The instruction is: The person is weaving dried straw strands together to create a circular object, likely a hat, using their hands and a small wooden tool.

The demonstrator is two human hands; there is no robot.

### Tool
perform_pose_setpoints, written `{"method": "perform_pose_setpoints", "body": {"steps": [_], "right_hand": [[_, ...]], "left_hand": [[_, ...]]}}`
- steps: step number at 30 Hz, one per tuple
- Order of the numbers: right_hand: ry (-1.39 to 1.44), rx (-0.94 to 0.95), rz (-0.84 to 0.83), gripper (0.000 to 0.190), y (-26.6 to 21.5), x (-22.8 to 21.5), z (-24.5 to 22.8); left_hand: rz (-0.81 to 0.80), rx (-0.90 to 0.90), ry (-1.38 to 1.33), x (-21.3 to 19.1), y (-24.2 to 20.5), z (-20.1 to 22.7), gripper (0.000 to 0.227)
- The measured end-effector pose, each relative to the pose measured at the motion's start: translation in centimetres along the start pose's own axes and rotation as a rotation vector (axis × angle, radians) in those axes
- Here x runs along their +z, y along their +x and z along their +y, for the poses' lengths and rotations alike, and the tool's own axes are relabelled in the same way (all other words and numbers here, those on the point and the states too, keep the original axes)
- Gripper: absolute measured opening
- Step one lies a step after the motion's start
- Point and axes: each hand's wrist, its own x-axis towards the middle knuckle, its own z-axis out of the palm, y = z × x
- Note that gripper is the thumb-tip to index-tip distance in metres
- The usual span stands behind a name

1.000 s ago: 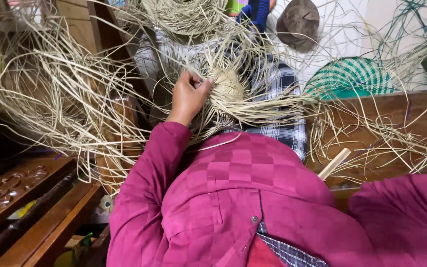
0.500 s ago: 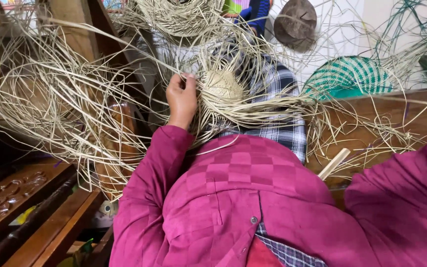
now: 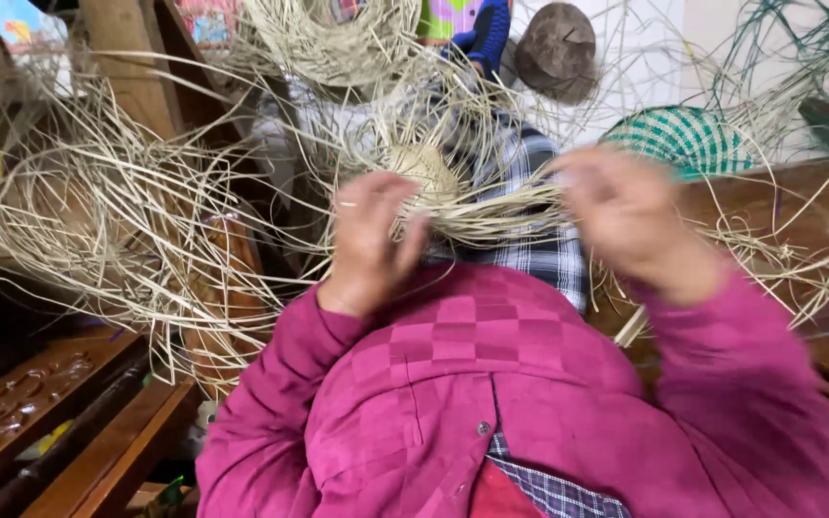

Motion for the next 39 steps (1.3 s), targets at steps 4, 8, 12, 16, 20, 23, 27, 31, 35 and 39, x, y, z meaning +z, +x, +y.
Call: {"method": "perform_pose_setpoints", "body": {"steps": [4, 8, 12, 16, 20, 23, 27, 31, 35, 39], "right_hand": [[0.683, 0.223, -0.077, 0.018, 1.4, 5.6, -3.5], [1.493, 0.477, 0.302, 0.013, 5.4, 4.7, -4.1], [1.449, 0.451, 0.468, 0.011, 4.7, 1.7, 1.1], [1.11, 0.475, 0.858, 0.016, 0.2, -2.5, 8.6], [0.963, 0.668, 1.169, 0.026, -7.9, -6.6, 16.2], [0.889, 0.756, 1.238, 0.029, -11.8, -7.4, 16.8], [0.855, 0.774, 1.256, 0.018, -15.5, -7.7, 16.9], [0.778, 0.922, 0.954, 0.011, -17.3, -7.6, 14.8], [0.02, 1.61, -0.158, 0.027, -21.6, -4.7, 14.6], [-0.002, 1.554, -0.126, 0.029, -36.7, 4.7, 17.7]], "left_hand": [[-0.451, 0.043, -0.622, 1.2, 2.2, 3.3, 0.035], [-0.811, -0.219, -1.098, 4.7, 0.8, 3.6, 0.048], [-0.811, -0.59, -1.32, 4.3, 0.6, 3.6, 0.029], [-0.622, -0.447, -0.713, 0.6, 1.0, 0.6, 0.024], [-0.585, -0.348, -0.441, -3.7, 1.6, -0.7, 0.017], [-0.549, -0.194, -0.302, -4.8, 1.8, -0.3, 0.013], [-0.574, -0.302, -0.312, -4.6, 1.4, -0.4, 0.013], [-0.675, -0.351, -0.399, -3.5, 0.9, 0.4, 0.011], [-0.771, -0.348, -0.331, -2.4, -0.4, -0.6, 0.013], [-0.797, -0.529, -0.282, -2.2, -0.1, 0.1, 0.013]]}}
